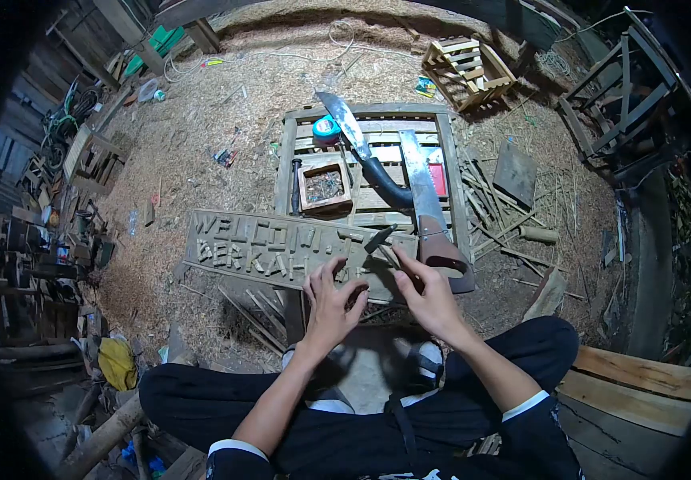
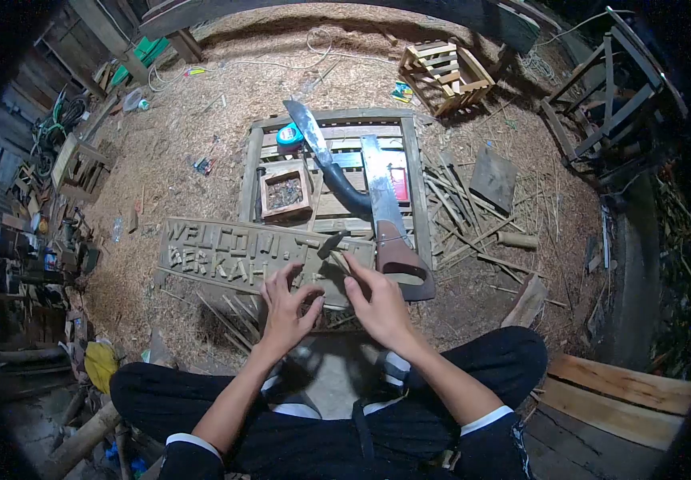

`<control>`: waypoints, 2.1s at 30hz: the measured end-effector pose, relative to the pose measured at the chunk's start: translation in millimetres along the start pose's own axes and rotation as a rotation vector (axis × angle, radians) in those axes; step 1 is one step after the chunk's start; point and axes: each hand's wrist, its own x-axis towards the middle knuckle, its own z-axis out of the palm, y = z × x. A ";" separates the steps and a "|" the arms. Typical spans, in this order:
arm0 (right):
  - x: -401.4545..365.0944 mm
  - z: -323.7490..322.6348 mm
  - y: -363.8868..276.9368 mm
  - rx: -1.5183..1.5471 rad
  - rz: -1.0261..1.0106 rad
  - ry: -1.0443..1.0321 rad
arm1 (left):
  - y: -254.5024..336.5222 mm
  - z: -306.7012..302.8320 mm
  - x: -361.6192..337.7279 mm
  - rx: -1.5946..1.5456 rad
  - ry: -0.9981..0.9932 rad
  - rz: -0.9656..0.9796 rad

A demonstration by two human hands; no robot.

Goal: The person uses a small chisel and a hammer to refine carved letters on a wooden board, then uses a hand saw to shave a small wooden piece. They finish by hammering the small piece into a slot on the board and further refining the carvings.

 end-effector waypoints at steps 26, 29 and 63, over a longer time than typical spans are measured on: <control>-0.5 8.8 -5.3 0.031 -0.054 0.018 | 6.8 12.3 3.4 -0.087 0.097 -0.071; -1.1 6.8 -8.9 0.018 -0.024 0.009 | 8.8 5.9 6.0 -0.086 0.068 -0.061; 41.8 -8.6 6.2 -0.476 -0.328 0.192 | -18.3 -27.1 38.4 0.108 -0.157 0.137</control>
